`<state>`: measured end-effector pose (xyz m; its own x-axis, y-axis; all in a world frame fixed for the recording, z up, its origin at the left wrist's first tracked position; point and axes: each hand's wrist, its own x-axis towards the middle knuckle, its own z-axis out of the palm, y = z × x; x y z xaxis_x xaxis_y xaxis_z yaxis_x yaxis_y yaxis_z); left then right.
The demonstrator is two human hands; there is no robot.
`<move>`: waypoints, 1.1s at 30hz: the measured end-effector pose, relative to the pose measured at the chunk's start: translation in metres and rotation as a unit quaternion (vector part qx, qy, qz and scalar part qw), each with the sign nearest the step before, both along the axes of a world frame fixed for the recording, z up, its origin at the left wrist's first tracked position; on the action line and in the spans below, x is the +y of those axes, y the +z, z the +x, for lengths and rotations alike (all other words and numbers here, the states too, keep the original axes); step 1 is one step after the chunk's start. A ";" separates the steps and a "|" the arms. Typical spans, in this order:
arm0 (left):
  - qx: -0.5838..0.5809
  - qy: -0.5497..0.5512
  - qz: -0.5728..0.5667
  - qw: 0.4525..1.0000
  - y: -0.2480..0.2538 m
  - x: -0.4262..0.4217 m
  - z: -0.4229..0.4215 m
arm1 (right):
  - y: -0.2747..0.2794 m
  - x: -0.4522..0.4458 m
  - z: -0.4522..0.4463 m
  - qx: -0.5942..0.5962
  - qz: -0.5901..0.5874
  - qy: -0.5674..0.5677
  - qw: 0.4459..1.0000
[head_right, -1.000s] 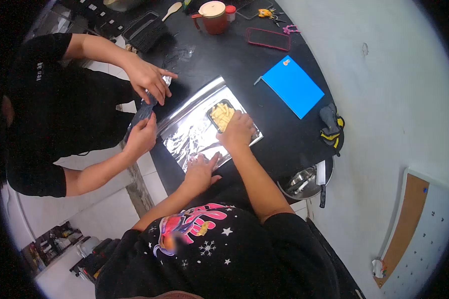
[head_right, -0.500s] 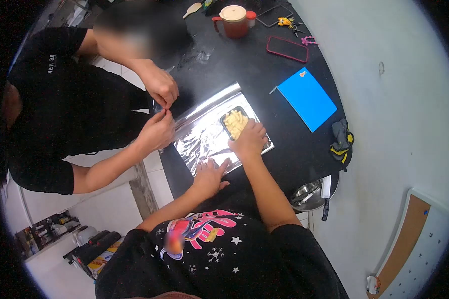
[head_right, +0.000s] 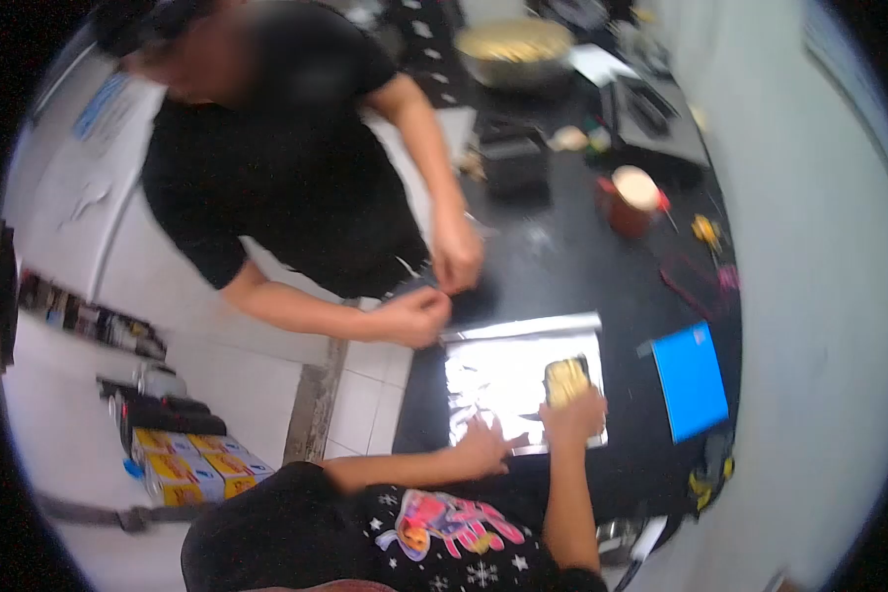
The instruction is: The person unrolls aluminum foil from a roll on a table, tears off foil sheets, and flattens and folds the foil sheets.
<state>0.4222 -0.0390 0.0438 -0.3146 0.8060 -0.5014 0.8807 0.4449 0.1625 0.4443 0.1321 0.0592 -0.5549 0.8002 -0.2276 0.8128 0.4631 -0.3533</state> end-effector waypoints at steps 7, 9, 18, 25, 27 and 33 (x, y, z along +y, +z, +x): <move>-0.019 -0.001 0.011 1.000 0.003 -0.003 0.001 | -0.003 -0.004 0.009 -0.021 0.007 0.006 1.000; -0.015 0.000 0.017 1.000 0.005 -0.005 0.001 | -0.008 -0.004 0.008 -0.020 0.010 0.005 1.000; -0.002 0.003 0.015 1.000 0.012 -0.006 0.003 | -0.014 -0.005 0.013 0.000 0.028 0.016 0.999; 0.008 0.016 0.008 1.000 0.006 -0.003 0.005 | -0.014 -0.004 0.012 -0.031 0.021 0.034 0.999; 0.009 0.019 -0.007 1.000 0.011 -0.003 0.004 | -0.006 -0.004 0.010 -0.039 -0.005 0.022 0.999; 0.032 -0.005 0.074 0.997 0.013 -0.012 0.000 | 0.014 0.000 0.004 -0.017 -0.026 0.017 0.999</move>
<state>0.4226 -0.0506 0.0563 -0.3334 0.8734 -0.3551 0.8962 0.4105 0.1684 0.4486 0.1317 0.0735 -0.5723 0.7682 -0.2868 0.8091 0.4722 -0.3497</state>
